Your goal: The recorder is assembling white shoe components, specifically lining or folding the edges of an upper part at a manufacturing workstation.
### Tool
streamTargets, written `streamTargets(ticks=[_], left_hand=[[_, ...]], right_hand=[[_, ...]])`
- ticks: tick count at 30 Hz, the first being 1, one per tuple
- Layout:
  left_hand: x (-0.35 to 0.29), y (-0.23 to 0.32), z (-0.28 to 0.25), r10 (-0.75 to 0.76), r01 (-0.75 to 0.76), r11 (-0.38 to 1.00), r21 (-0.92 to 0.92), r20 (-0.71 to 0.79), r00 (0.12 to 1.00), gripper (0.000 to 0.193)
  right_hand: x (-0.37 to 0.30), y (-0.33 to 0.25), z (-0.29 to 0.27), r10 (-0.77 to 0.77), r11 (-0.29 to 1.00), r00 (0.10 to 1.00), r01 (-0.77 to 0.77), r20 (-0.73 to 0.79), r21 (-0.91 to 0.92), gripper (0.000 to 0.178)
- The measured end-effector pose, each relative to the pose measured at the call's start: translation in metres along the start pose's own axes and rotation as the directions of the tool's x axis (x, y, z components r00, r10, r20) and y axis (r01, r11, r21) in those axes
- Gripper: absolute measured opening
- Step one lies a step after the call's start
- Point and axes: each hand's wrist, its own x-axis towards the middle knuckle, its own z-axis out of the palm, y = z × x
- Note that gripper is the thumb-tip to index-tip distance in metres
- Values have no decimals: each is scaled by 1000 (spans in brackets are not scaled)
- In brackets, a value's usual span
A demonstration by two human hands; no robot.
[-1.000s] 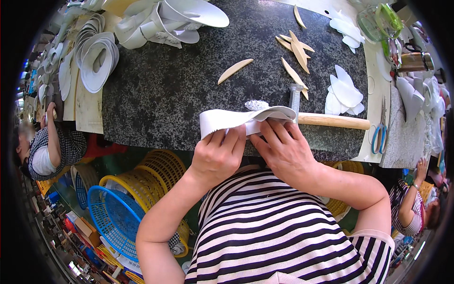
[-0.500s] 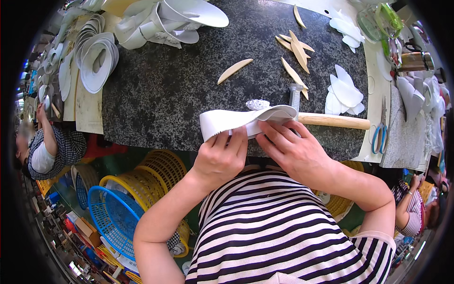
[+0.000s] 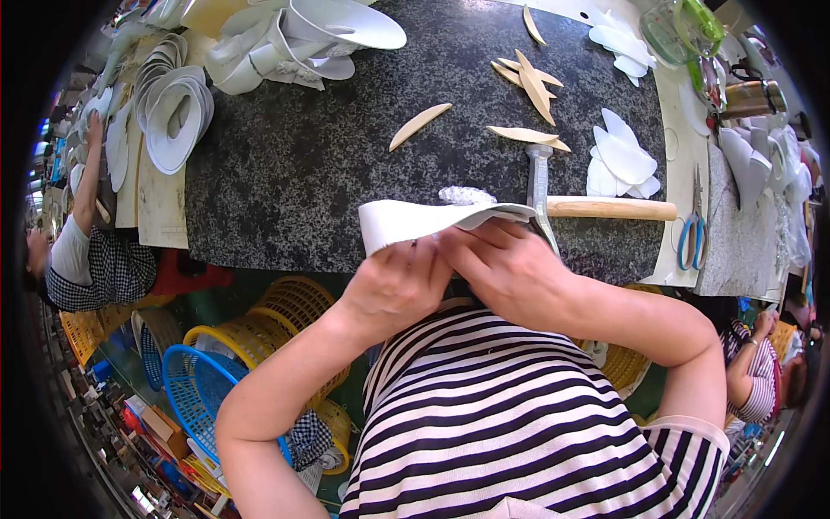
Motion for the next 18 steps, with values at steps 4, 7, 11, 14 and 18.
streamTargets(ticks=[4, 7, 11, 14, 18], left_hand=[[0, -12, -14, -88, 88, 996, -1, -42, 995, 36], [-3, -14, -18, -49, 49, 999, 10, 4, 999, 36], [-8, -15, -15, -81, 85, 994, -64, 65, 995, 31], [-14, -16, -12, -26, 27, 1000, -11, 63, 998, 35], [-18, -10, -9, 86, -98, 991, 95, 118, 989, 30]], right_hand=[[1, 10, 9, 29, 991, 999, -25, -26, 128, 31], [1, 11, 12, 31, 990, 998, -23, -54, 141, 30], [1, 11, 13, 24, 993, 997, -16, -70, 113, 30], [-2, 11, 13, -12, 998, 998, 16, -58, 66, 31], [-2, 9, 14, -42, 998, 998, 44, -39, 49, 36]])
